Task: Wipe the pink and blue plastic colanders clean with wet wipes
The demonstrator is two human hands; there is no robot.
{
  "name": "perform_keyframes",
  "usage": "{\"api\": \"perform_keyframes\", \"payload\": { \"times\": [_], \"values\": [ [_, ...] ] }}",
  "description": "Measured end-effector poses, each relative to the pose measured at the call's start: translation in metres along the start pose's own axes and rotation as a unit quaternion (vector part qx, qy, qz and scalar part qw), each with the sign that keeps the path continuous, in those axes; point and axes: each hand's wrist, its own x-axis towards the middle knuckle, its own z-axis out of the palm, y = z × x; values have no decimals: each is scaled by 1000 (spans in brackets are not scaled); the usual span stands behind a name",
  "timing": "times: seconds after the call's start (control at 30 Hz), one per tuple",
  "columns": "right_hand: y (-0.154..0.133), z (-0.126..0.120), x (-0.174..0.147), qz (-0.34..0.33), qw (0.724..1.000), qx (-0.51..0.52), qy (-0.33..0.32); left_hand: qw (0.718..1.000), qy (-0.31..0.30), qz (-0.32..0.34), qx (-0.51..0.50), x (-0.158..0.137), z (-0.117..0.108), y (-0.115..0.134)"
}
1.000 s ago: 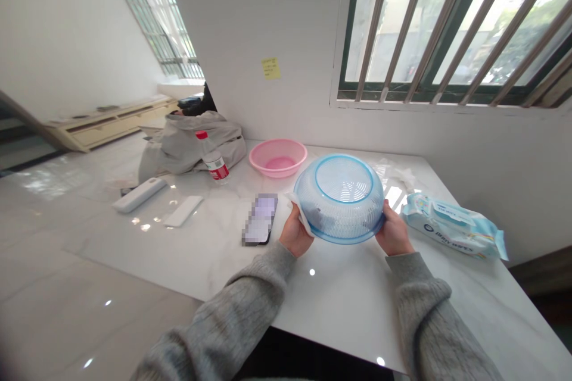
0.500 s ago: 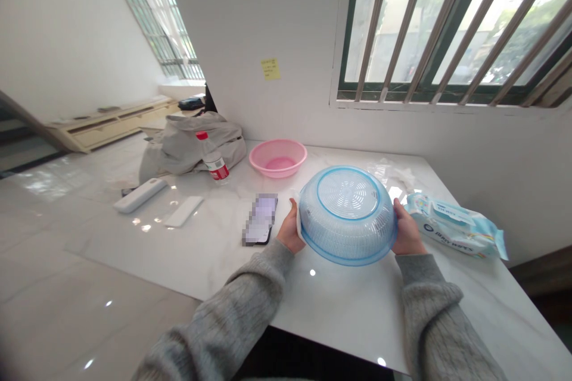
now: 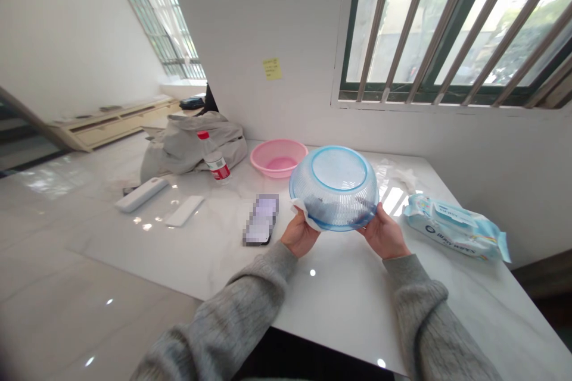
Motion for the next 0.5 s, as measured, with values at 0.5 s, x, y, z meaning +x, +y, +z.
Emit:
{"api": "perform_keyframes", "payload": {
  "times": [0.5],
  "values": [
    [-6,-23,16,-139,987,-35,79,998,35,-41,41,1,-5,1]
  ]
}}
